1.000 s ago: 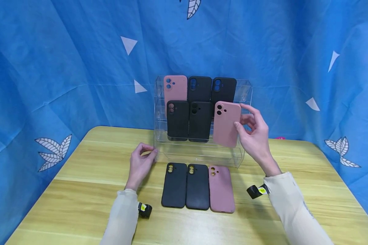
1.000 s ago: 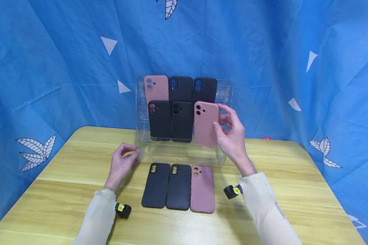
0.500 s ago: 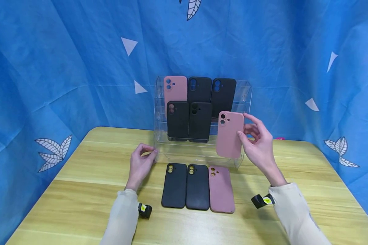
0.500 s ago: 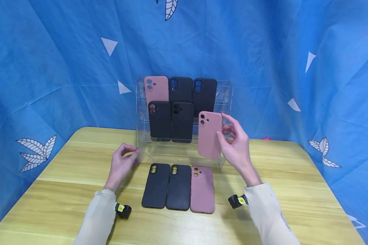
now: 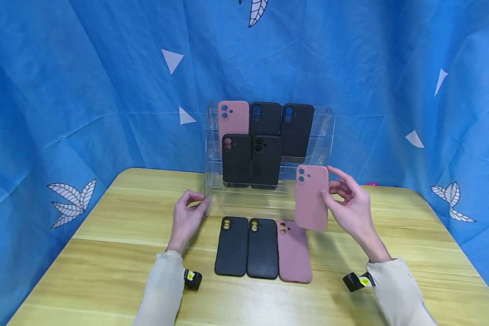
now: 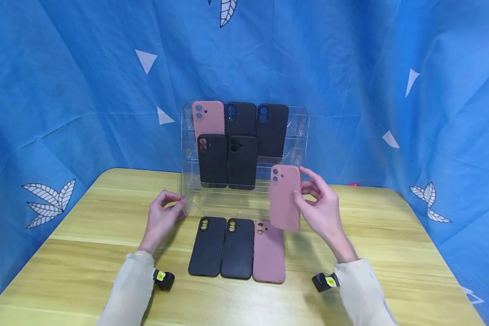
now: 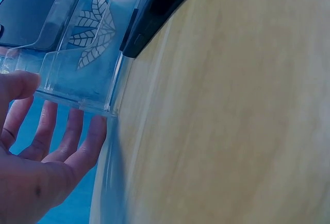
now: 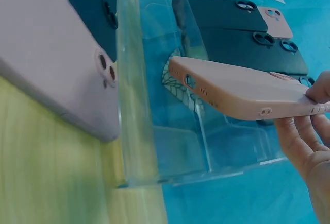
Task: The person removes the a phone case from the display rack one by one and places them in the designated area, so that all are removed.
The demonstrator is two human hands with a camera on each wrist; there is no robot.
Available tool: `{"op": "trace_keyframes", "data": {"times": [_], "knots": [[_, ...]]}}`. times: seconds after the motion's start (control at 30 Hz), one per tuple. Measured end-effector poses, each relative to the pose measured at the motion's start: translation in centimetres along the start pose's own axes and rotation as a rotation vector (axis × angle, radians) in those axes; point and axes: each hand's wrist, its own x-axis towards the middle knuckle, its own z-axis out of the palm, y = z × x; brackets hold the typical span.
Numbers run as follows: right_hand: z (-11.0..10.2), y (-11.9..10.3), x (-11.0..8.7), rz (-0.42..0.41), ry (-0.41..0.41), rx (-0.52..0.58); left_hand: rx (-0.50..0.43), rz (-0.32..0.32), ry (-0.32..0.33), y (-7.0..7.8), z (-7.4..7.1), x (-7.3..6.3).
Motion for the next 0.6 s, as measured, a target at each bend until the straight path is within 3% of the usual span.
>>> {"op": "trace_keyframes", "data": {"times": [0.6], "knots": [[-1.9, 1.0, -2.9, 0.079, -0.121, -0.044, -0.005, -0.015, -0.014, 0.0, -0.1, -0.1]]}}
